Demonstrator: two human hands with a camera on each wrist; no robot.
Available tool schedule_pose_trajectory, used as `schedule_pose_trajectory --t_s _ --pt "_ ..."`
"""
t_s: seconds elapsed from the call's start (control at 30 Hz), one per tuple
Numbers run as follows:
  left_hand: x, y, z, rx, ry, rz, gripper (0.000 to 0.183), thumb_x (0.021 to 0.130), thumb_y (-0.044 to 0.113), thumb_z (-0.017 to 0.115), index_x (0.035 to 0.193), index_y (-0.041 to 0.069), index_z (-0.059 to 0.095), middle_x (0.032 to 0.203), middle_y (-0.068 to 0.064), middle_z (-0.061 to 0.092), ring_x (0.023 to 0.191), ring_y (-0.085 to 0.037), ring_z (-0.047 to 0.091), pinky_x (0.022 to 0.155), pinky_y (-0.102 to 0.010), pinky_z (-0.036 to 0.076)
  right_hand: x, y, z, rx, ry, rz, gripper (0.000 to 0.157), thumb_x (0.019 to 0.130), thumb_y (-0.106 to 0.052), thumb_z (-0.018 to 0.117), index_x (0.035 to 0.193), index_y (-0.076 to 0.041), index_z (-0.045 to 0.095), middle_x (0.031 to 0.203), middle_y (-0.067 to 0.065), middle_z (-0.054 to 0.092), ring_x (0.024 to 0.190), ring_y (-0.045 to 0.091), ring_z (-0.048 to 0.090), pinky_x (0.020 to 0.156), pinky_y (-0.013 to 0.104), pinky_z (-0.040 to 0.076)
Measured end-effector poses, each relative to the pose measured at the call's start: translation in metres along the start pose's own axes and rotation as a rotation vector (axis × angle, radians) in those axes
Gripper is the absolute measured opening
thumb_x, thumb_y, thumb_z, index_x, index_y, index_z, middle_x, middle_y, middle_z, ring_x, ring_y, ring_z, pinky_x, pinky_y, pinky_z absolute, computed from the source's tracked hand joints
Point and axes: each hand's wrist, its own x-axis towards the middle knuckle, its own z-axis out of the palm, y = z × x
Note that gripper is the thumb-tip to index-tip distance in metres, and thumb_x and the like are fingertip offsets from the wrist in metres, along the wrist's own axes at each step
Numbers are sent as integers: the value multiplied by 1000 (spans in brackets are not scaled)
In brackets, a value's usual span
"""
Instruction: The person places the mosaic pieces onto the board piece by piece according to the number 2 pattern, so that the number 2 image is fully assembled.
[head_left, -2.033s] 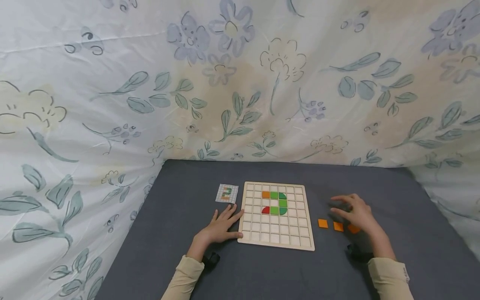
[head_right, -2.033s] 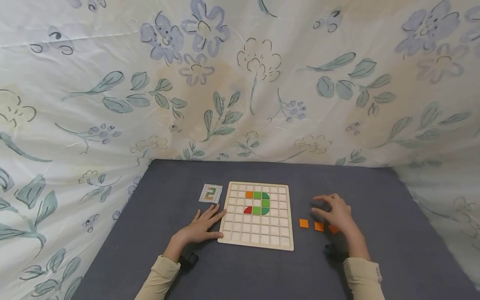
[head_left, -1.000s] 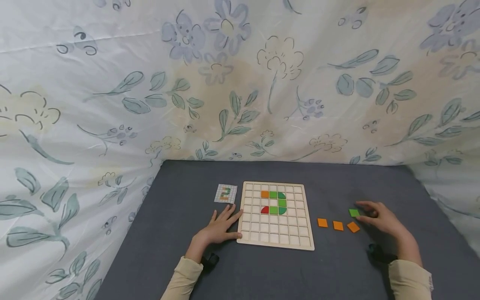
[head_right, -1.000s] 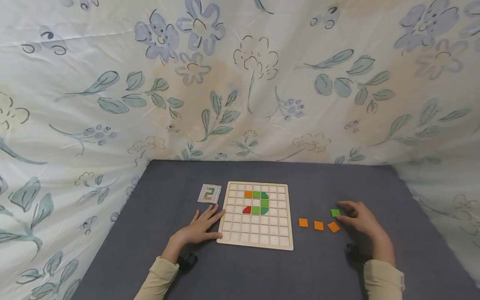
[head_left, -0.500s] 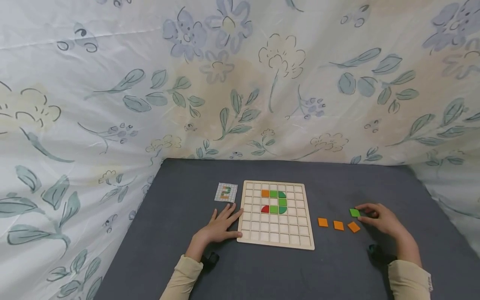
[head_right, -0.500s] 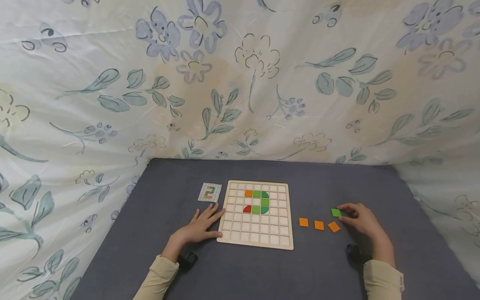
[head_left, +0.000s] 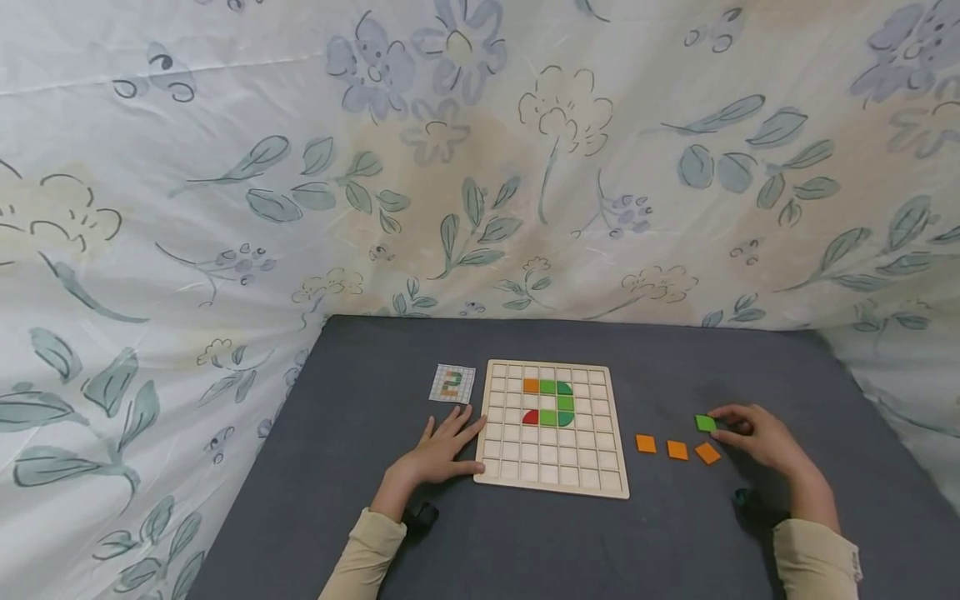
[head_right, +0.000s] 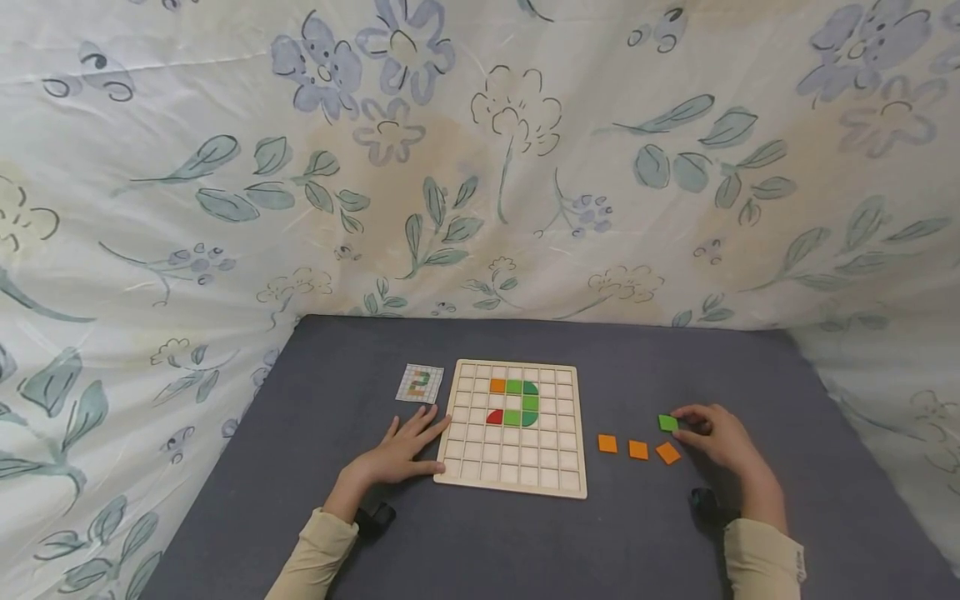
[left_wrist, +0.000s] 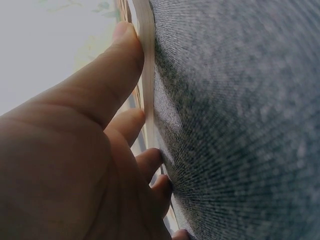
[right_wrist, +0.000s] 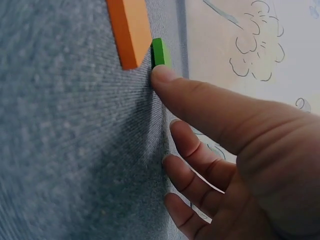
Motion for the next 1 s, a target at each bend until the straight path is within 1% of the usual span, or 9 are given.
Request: schedule_pose_trajectory --t_s 0.17,0.4,0.63,0.87,1.0 --pt "1 -1 1 5 0 -3 77 87 49 57 149 20 22 155 -11 12 143 -32 4 108 -63 -1 0 -4 0 -2 -1 7 39 85 -28 69 110 1 63 101 22 55 87 34 53 69 49 44" --pt "1 0 0 4 1 -7 77 87 49 58 149 21 23 155 -11 12 143 -32 3 108 -63 -1 3 -14 2 16 -2 43 46 84 -35 67 113 0 62 105 22 51 90 36 50 71 50 42" --pt "1 1 -1 9 -1 -9 77 87 49 57 149 21 22 155 -11 12 143 -32 4 109 -63 -1 8 -24 4 12 32 -15 42 84 -32 69 112 -1 63 102 19 52 88 32 50 69 46 42" --pt "1 1 -1 7 -1 -7 77 87 49 57 149 20 22 155 -11 12 143 -32 3 108 -63 -1 11 -34 8 7 24 -29 41 83 -32 70 112 -3 63 102 18 52 88 32 50 69 46 44" --pt "1 1 -1 6 -1 -11 77 87 49 57 149 20 22 155 -11 11 143 -32 3 109 -63 -1 12 -41 10 -5 34 -64 39 83 -31 70 111 -4 64 102 17 53 87 32 51 69 47 43"
